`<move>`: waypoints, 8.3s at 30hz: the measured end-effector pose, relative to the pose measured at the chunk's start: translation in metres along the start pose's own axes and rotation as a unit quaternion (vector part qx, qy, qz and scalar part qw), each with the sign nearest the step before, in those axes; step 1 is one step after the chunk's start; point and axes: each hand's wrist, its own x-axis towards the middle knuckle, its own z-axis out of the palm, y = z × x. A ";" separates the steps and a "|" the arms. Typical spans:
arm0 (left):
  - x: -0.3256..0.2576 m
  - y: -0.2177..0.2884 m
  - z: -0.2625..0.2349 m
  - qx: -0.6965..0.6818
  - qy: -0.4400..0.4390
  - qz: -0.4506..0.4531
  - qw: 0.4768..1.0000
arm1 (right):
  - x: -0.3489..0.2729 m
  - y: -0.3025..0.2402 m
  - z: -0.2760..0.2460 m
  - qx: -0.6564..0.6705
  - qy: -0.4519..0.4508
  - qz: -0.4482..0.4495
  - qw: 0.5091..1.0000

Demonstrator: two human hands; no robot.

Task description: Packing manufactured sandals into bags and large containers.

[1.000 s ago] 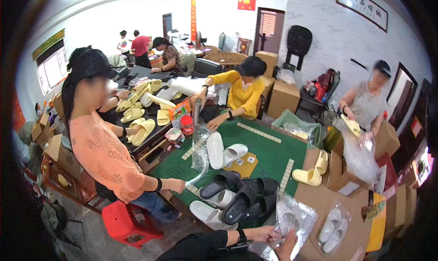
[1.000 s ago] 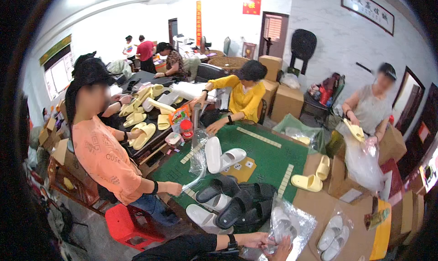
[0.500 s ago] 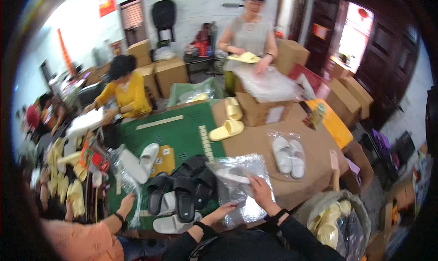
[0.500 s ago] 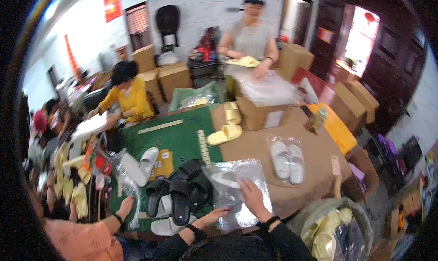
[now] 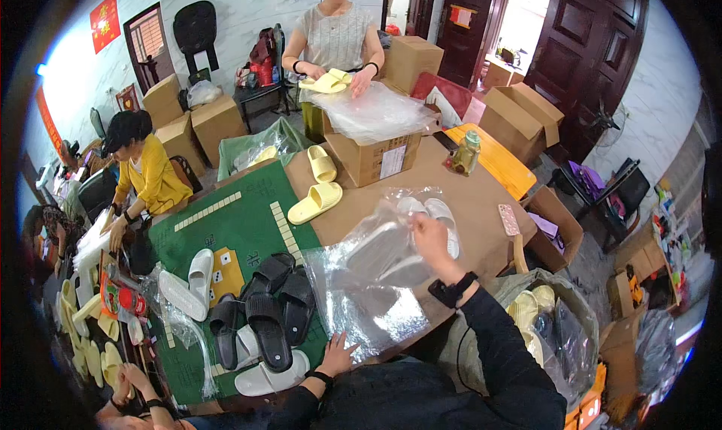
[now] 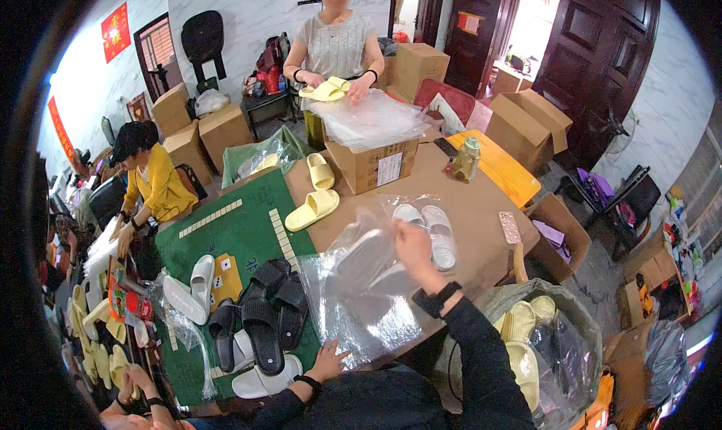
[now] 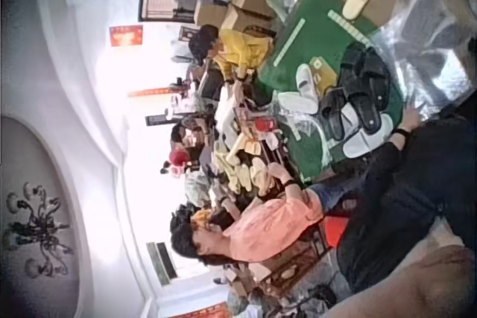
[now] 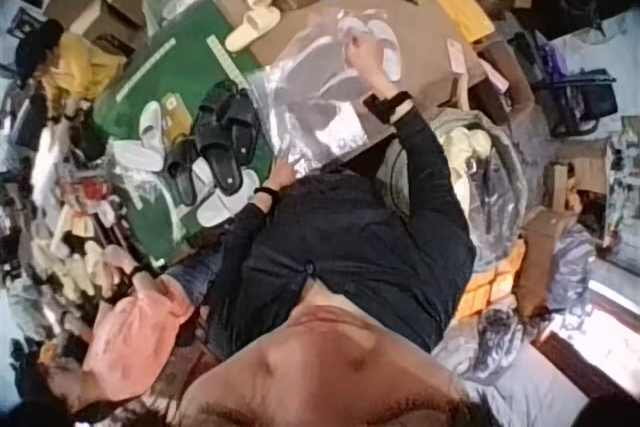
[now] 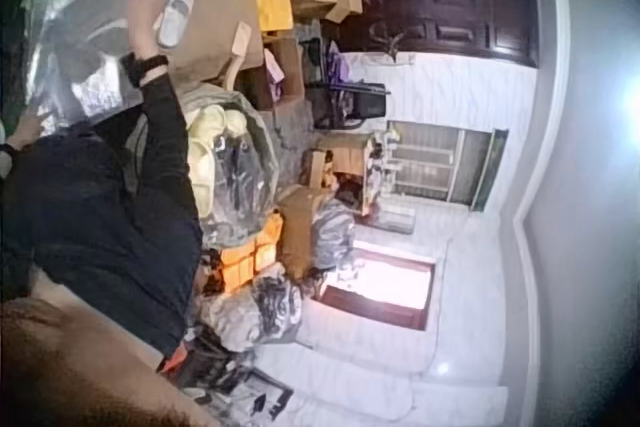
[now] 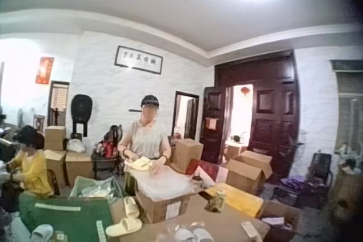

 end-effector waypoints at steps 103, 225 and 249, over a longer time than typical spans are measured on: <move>-0.295 -0.114 -0.436 -0.318 0.749 -0.314 0.489 | -0.258 0.223 0.252 0.206 -0.663 -0.101 0.712; -0.006 0.001 0.008 -0.075 0.029 -0.039 0.996 | -0.154 0.078 0.148 0.071 -0.328 0.162 0.928; 0.011 -0.054 0.007 -0.075 0.172 0.008 0.982 | -0.153 0.094 0.122 0.082 -0.598 -0.014 0.797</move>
